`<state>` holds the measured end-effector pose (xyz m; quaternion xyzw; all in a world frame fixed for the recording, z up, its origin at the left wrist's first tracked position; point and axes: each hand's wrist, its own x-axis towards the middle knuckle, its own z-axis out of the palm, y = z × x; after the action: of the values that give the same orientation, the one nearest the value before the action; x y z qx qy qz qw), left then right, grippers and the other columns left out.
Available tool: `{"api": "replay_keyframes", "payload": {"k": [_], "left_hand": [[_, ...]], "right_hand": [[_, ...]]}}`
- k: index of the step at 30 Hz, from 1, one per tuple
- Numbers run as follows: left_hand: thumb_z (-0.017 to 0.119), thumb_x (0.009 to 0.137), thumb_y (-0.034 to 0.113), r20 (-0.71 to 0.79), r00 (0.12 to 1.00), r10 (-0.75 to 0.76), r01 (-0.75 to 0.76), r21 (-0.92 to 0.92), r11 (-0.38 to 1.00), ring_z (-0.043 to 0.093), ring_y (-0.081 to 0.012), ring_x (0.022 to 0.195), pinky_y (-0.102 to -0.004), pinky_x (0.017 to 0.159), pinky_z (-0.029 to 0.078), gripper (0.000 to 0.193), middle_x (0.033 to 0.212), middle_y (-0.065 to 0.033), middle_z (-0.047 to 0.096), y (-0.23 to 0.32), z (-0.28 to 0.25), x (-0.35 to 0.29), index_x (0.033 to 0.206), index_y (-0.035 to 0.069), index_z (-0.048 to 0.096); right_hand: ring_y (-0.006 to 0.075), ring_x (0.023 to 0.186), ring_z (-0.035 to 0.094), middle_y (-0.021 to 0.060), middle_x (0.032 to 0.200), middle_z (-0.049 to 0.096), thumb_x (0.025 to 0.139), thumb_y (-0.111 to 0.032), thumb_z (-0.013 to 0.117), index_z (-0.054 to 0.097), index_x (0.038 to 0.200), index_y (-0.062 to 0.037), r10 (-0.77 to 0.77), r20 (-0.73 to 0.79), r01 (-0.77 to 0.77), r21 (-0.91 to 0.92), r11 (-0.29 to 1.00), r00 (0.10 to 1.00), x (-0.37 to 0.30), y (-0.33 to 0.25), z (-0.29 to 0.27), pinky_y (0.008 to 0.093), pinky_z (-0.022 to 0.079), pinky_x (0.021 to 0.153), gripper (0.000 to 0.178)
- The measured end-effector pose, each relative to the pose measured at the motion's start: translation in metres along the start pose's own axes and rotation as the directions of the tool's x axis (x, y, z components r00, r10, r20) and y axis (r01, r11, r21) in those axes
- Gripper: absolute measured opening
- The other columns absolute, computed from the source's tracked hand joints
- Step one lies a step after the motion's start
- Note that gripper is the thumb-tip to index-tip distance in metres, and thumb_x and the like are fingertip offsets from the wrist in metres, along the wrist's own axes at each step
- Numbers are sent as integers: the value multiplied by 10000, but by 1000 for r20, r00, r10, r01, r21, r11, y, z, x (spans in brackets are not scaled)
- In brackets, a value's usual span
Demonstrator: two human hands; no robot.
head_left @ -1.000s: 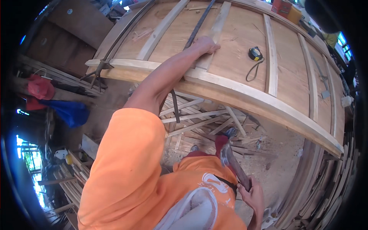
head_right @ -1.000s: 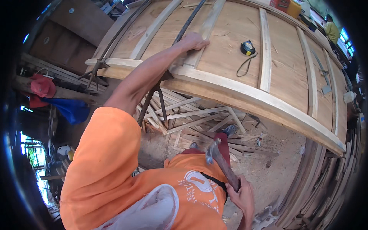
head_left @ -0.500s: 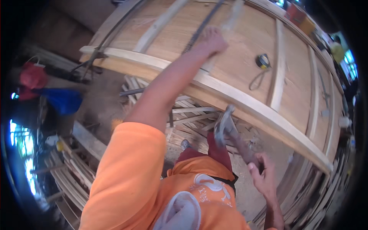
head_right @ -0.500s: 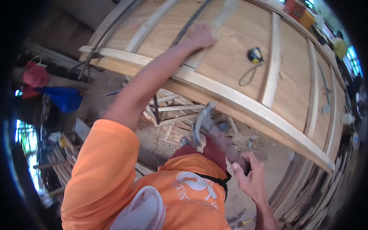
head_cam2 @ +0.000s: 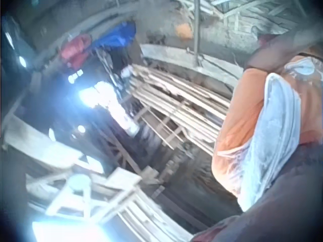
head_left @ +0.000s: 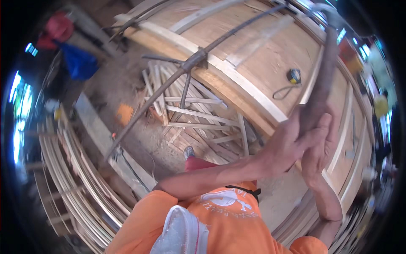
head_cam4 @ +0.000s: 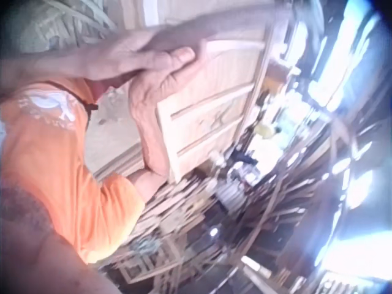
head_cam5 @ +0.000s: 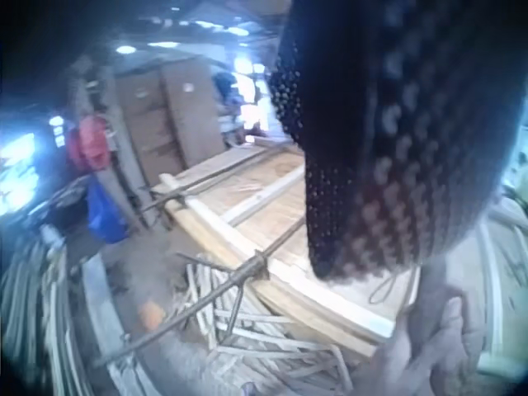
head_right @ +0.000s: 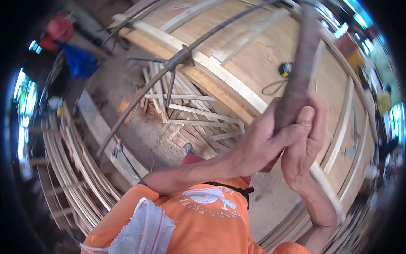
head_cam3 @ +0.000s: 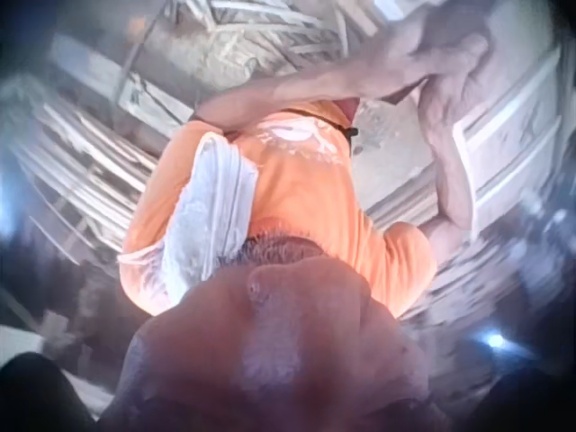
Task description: The person assembles a large wooden frame by hammering wooden slats into place, tightening a large screw clamp, and measuring the frame with a tape measure.
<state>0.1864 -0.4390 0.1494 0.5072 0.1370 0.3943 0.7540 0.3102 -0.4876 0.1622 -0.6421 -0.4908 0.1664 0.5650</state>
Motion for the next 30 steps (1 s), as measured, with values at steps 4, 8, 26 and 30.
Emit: {"api": "replay_keyframes", "payload": {"k": [4,8,26,30], "left_hand": [[537,1120,373,-564,826,-1,78,112,991,716,-178,898,-332,807,589,417,1002,-107,705,-46,8,-4,1248,-23,570],[513,1123,404,-894,446,-45,168,34,985,664,-160,654,-308,603,575,377,783,-49,647,-77,28,-53,1072,40,596],[472,1134,403,-983,173,57,109,76,991,581,-146,581,-338,511,532,411,775,-51,567,-151,46,-1,1041,6,522],[475,1130,420,-954,300,-14,33,-5,999,588,-152,582,-341,515,539,443,784,-62,582,-147,32,-8,996,2,535]], "right_hand": [[228,1148,613,112,1200,650,1120,-177,487,676,1277,-7,-356,458,411,-22,911,814,82,40,-39,354,467,1012,299],[199,987,670,112,1065,724,1068,-195,603,727,1177,8,-76,552,150,-90,985,830,182,119,-87,345,506,934,261],[376,1087,683,244,1127,717,1081,-306,572,688,1202,46,-256,787,275,115,955,561,160,183,-6,450,509,970,389],[369,1041,664,220,1114,703,1093,-339,531,676,1217,31,-421,828,629,110,770,370,105,205,1,458,489,971,417]]}}
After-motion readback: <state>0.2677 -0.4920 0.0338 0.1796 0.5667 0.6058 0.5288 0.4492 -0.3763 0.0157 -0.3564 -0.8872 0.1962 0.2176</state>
